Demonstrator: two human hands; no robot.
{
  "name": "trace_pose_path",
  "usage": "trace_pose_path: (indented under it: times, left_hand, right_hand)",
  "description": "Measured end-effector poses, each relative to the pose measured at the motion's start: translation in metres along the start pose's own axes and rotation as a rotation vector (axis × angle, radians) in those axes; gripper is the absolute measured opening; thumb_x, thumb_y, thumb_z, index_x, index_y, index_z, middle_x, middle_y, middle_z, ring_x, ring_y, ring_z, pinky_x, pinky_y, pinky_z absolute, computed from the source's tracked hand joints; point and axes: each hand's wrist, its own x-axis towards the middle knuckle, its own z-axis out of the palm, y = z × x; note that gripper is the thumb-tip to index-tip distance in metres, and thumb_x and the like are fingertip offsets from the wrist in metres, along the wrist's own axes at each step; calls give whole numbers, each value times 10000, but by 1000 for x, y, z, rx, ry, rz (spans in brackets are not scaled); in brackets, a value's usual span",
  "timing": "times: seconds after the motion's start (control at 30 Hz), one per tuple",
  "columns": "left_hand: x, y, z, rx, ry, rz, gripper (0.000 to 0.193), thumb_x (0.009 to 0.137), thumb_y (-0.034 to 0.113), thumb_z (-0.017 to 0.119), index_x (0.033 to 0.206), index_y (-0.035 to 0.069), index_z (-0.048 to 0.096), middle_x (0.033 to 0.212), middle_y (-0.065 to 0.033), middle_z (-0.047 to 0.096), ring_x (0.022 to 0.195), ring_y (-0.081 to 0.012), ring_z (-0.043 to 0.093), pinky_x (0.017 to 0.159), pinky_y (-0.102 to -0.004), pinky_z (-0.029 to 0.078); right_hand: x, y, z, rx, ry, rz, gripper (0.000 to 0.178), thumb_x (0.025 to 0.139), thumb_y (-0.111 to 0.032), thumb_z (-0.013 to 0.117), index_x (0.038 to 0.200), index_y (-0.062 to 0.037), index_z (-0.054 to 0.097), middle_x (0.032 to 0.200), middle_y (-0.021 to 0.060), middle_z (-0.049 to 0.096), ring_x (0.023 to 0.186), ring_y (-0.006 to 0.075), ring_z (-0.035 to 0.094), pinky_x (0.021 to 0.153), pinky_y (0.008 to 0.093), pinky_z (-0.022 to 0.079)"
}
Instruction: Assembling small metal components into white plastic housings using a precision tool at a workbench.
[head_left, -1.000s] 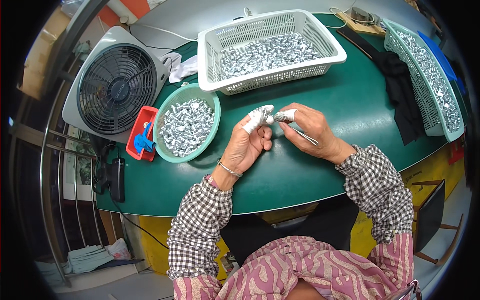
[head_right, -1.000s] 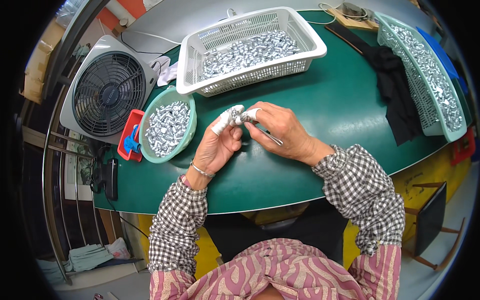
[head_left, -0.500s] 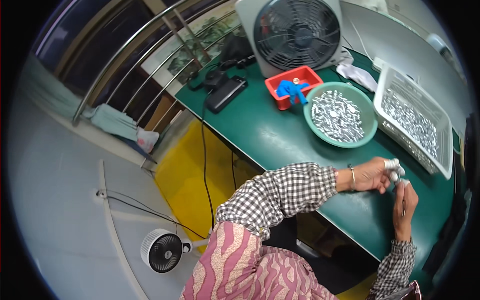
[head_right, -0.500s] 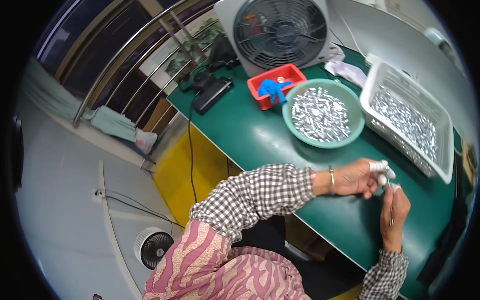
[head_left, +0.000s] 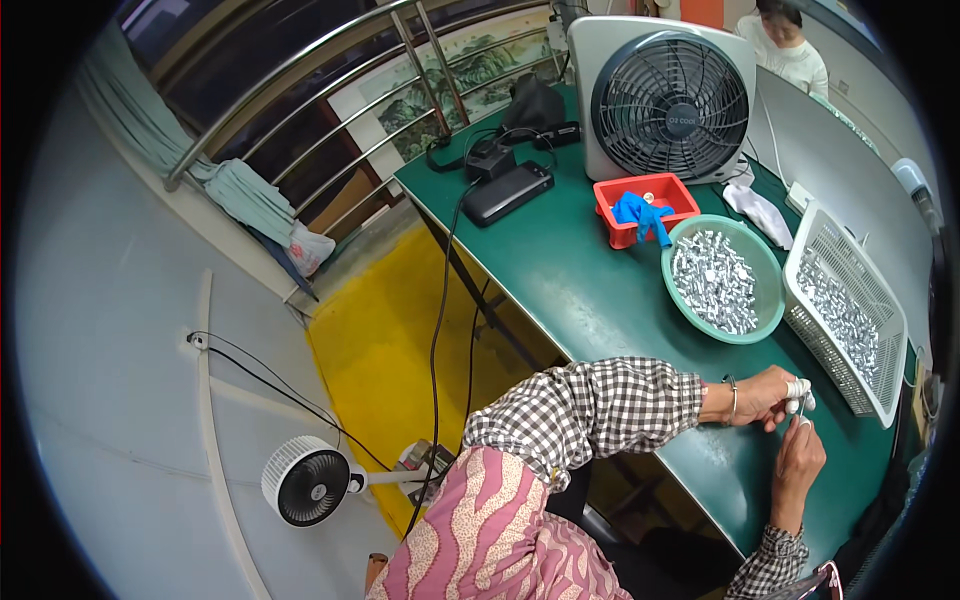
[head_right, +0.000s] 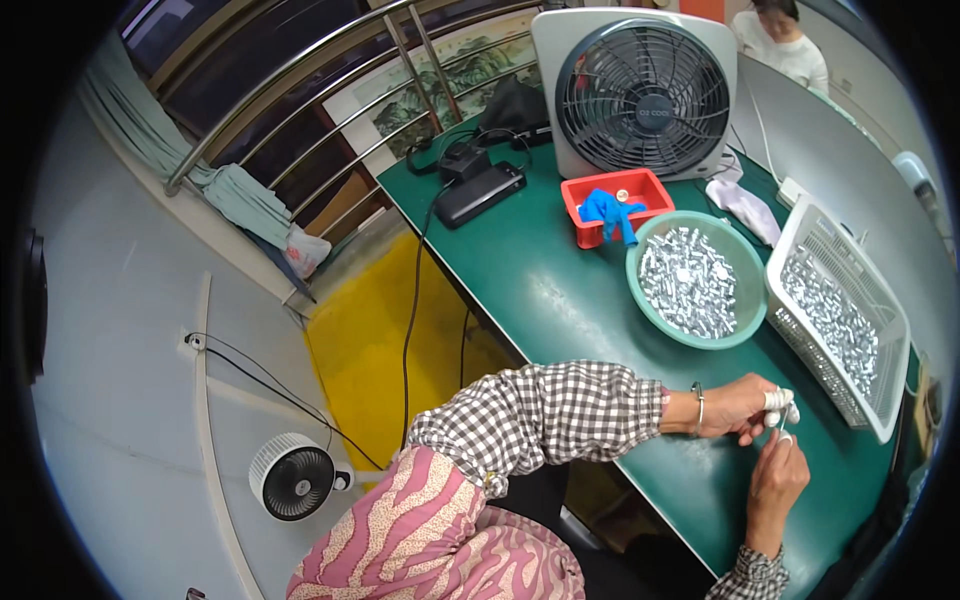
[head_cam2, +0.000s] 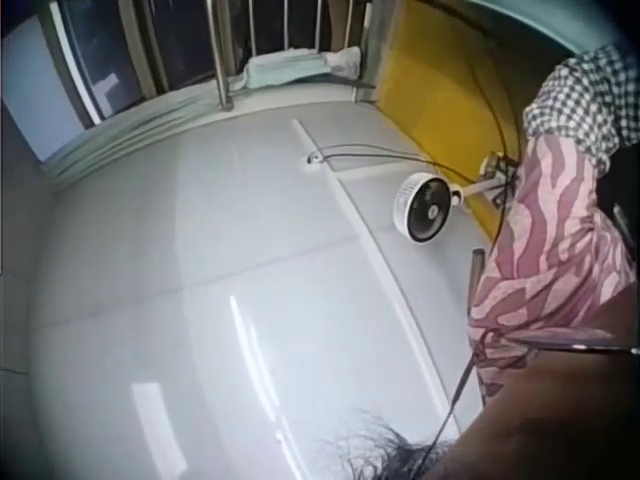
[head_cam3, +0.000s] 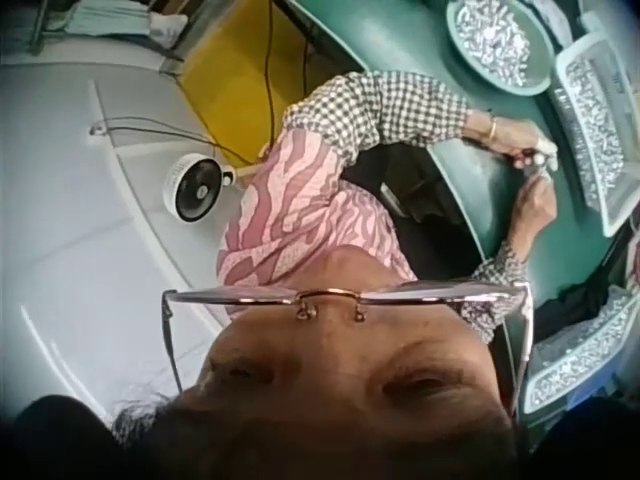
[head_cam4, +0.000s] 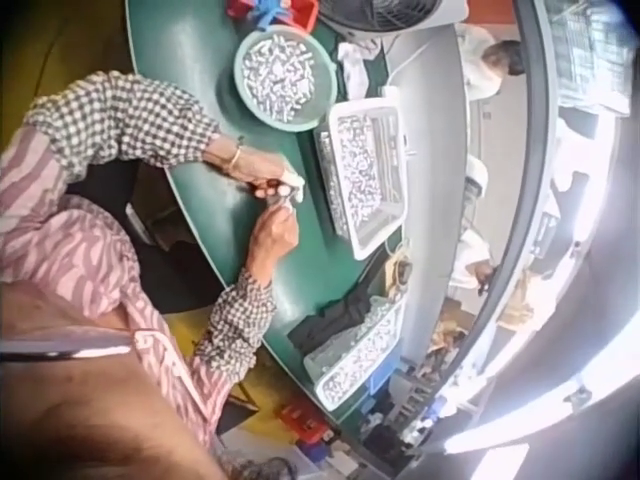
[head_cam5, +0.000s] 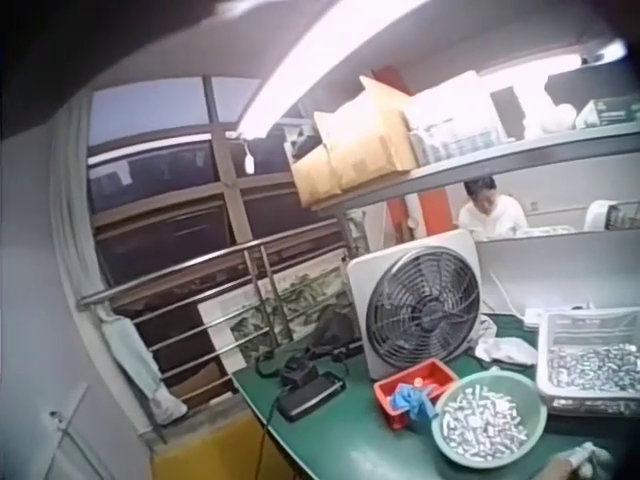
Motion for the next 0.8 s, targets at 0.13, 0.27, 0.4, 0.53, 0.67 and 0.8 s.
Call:
trace_pose_path:
  times: [0.13, 0.27, 0.4, 0.53, 0.67, 0.8]
  left_hand:
    - [-2, -1, 4, -10, -5, 2, 313, 919, 300, 438, 858, 18, 558, 606, 16, 449, 450, -72, 410, 343, -211, 361]
    - [1, -4, 6, -28, -5, 28, 302, 915, 310, 448, 801, 46, 541, 597, 19, 440, 436, -67, 389, 334, -209, 333]
    - [4, -7, 5, -137, -7, 29, 320, 917, 338, 441, 789, 56, 523, 610, 25, 435, 455, -59, 370, 349, -196, 304]
    - [6, -9, 6, -220, 3, 27, 334, 914, 368, 440, 788, 67, 512, 614, 30, 430, 459, -56, 353, 362, -192, 282]
    - [6, -10, 7, -185, 45, 20, 342, 911, 387, 441, 787, 76, 512, 606, 34, 419, 459, -54, 349, 367, -194, 280]
    - [7, -12, 8, -181, 39, 30, 335, 910, 386, 443, 797, 78, 512, 612, 33, 418, 461, -54, 351, 369, -195, 282]
  right_hand:
    - [-1, 3, 6, 18, 48, 18, 176, 847, -9, 502, 686, 20, 438, 577, 150, 441, 501, 302, 478, 453, 376, 358]
    - [2, 3, 8, 102, 83, 52, 193, 885, -50, 466, 707, 23, 456, 543, 136, 432, 463, 258, 460, 442, 354, 349]
    - [18, -8, 2, 571, 51, 380, 189, 906, -72, 444, 749, 24, 486, 543, 102, 457, 456, 190, 447, 419, 337, 338]
    - [23, -6, -3, 898, -96, 673, 219, 929, -102, 405, 788, 35, 502, 559, 91, 460, 480, 153, 445, 440, 323, 348]
    - [18, -16, 1, 581, 44, 394, 206, 920, -87, 414, 773, 33, 494, 577, 105, 474, 487, 190, 462, 458, 325, 363]
    - [12, -8, 2, 133, 10, 86, 194, 915, -78, 415, 771, 32, 486, 587, 118, 476, 499, 223, 477, 466, 331, 372]
